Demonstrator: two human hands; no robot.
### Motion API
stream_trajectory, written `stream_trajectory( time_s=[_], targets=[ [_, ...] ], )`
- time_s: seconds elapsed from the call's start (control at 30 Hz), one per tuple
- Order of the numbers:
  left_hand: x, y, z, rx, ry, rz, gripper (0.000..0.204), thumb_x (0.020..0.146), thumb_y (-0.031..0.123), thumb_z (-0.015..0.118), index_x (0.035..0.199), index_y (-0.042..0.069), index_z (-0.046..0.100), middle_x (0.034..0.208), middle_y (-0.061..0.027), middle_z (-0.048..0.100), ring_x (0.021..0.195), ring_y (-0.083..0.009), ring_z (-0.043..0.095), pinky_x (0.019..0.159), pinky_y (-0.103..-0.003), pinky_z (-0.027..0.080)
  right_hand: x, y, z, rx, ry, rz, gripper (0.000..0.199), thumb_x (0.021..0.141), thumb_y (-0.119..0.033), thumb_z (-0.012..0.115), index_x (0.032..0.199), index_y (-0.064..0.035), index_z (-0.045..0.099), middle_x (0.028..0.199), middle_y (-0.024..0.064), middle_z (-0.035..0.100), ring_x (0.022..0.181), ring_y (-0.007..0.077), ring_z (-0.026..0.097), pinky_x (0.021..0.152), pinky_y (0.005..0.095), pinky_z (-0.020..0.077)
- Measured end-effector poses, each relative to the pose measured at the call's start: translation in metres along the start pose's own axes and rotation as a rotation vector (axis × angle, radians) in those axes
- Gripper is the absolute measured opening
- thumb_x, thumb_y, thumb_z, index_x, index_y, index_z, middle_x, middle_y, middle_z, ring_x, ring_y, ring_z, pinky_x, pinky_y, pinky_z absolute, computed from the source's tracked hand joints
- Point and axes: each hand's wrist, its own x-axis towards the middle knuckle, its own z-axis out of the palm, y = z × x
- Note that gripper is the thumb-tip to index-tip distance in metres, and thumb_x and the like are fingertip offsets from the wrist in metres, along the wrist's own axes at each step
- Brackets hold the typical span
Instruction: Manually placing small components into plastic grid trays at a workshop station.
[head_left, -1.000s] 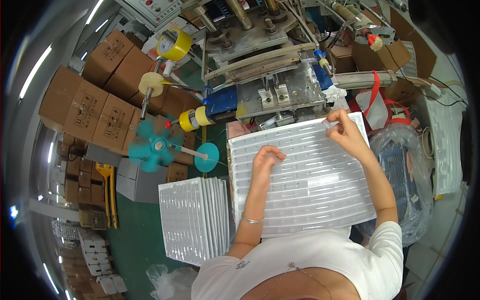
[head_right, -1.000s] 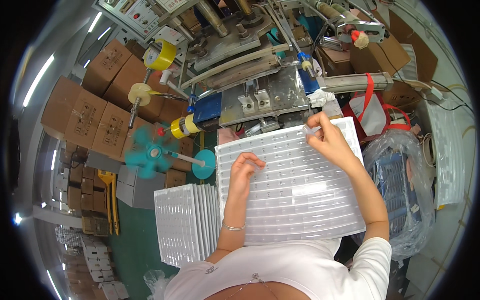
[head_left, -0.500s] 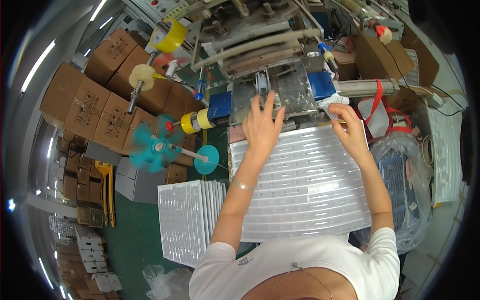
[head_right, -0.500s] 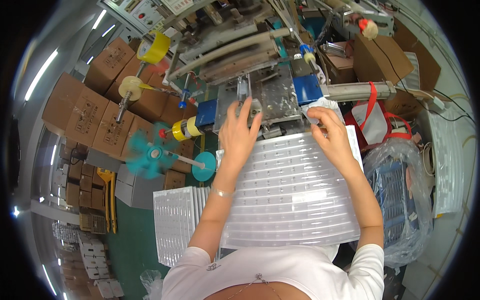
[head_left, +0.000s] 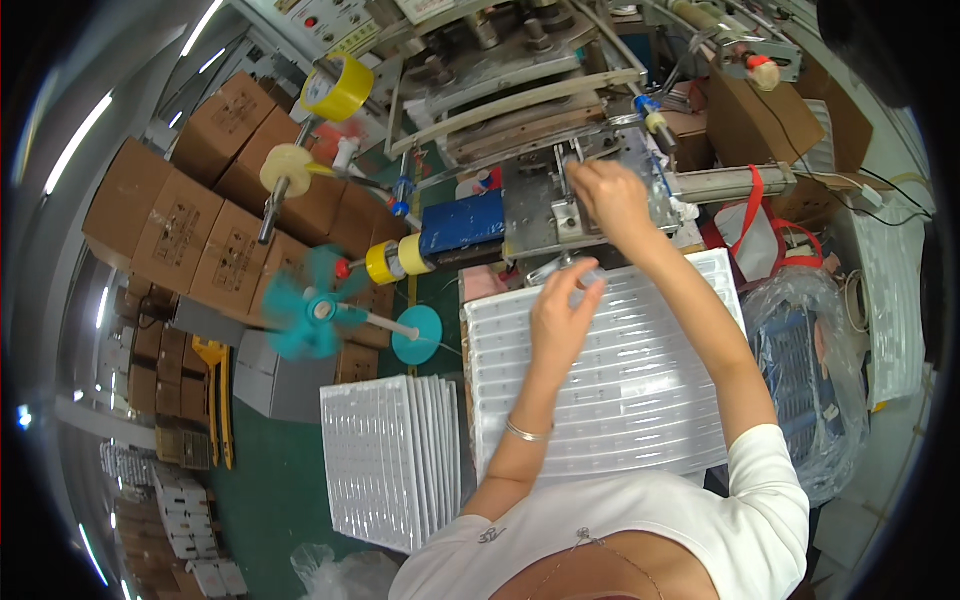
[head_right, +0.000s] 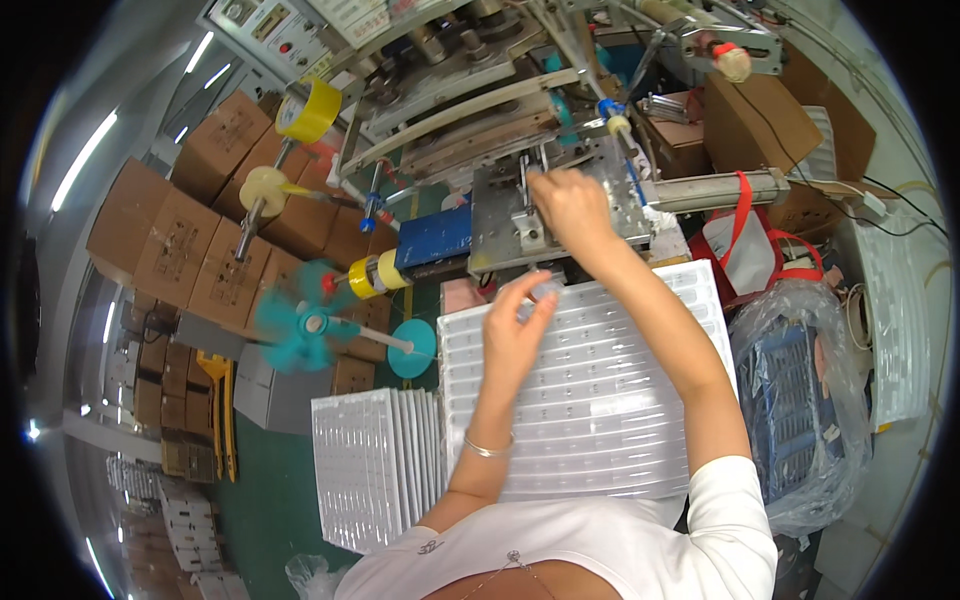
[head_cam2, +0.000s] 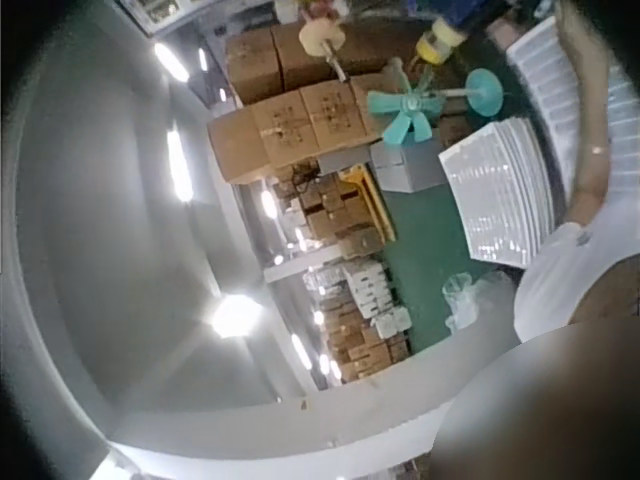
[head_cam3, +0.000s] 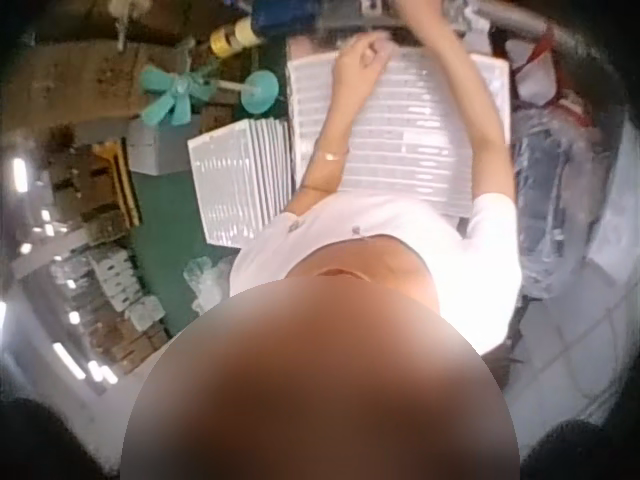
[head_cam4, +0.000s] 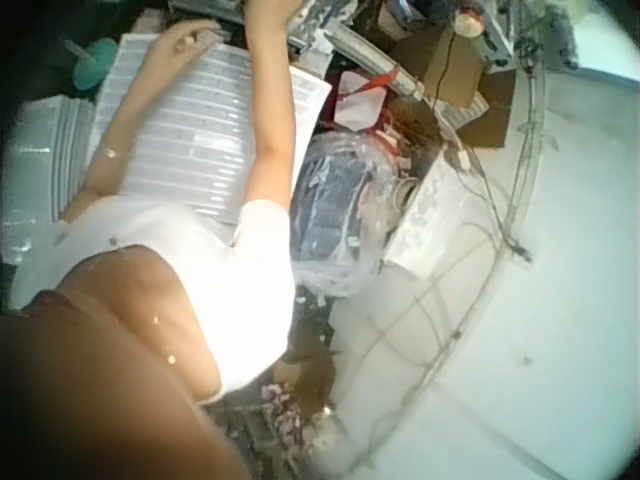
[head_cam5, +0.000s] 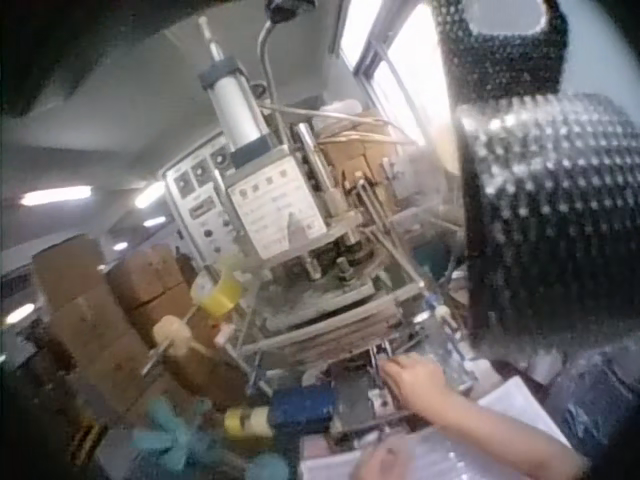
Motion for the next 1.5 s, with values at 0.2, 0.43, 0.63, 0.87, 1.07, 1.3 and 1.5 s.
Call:
stream_trajectory(
  time_s=[0.2,0.43,0.63,0.87,1.07,1.3,1.5],
  targets=[
    [-0.040,0.001,0.010,0.004,-0.124,-0.019,0.030,0.082,0.020,0.067,0.109,0.008,0.061,0.096,-0.0128,0.065,0.086,-0.0287,0.064,0.071,-0.034,0.051,-0.016,0.007,-0.005,-0.032,-0.002,0.085,0.024,0.080,-0.025,0.064,0.100,-0.0112,0.065,0.094,0.0058,0.065,0.089,0.0250,0.059,0.072,0.0366,0.0450],
    [-0.095,-0.016,0.041,0.271,-0.535,0.288,0.022,0.080,0.016,0.065,0.100,0.008,0.062,0.080,-0.0071,0.062,0.066,-0.0232,0.061,0.059,-0.035,0.047,-0.055,0.020,-0.079,0.274,-0.093,0.363,0.027,0.087,-0.019,0.059,0.110,-0.0047,0.059,0.111,0.0112,0.061,0.097,0.0275,0.059,0.084,0.0345,0.0457],
    [-0.102,-0.020,0.044,0.497,-0.581,0.440,0.030,0.069,0.003,0.060,0.099,0.006,0.059,0.074,-0.0048,0.056,0.062,-0.0180,0.059,0.056,-0.030,0.041,-0.100,0.021,-0.160,0.250,-0.576,0.432,0.020,0.086,-0.010,0.058,0.104,-0.0053,0.063,0.096,0.0080,0.065,0.077,0.0219,0.063,0.068,0.0282,0.0486],
    [-0.108,-0.015,0.055,0.530,-0.716,0.341,0.030,0.075,0.014,0.066,0.103,0.009,0.055,0.077,-0.0054,0.057,0.065,-0.0221,0.058,0.060,-0.036,0.043,-0.177,-0.008,-0.185,0.137,-0.947,0.046,0.023,0.073,-0.006,0.059,0.094,-0.0113,0.066,0.083,0.0090,0.059,0.078,0.0269,0.061,0.065,0.0357,0.0509],
    [-0.103,0.009,0.070,0.162,-0.546,0.190,0.021,0.073,0.006,0.061,0.092,0.002,0.052,0.088,-0.0137,0.055,0.079,-0.0282,0.057,0.069,-0.039,0.046,-0.188,0.001,-0.183,0.209,-1.007,0.122,0.025,0.071,-0.004,0.061,0.095,-0.0101,0.061,0.092,0.0100,0.055,0.081,0.0285,0.060,0.068,0.0361,0.0508],
    [-0.116,-0.009,0.109,0.213,-0.553,0.442,0.021,0.074,0.008,0.062,0.094,0.003,0.056,0.097,-0.0119,0.054,0.089,-0.0292,0.053,0.074,-0.039,0.043,-0.131,-0.001,-0.179,0.360,-0.616,0.441,0.030,0.072,-0.003,0.058,0.102,-0.0069,0.055,0.095,0.0095,0.053,0.083,0.0280,0.058,0.071,0.0352,0.0491],
    [-0.108,-0.005,0.077,0.235,-0.472,0.337,0.033,0.076,0.011,0.065,0.109,0.004,0.059,0.098,-0.0099,0.055,0.088,-0.0278,0.052,0.077,-0.039,0.042,-0.123,0.004,-0.170,0.473,-0.461,0.581,0.025,0.081,-0.008,0.057,0.106,-0.0049,0.056,0.108,0.0077,0.060,0.086,0.0203,0.060,0.070,0.0293,0.0479]
  ],
)
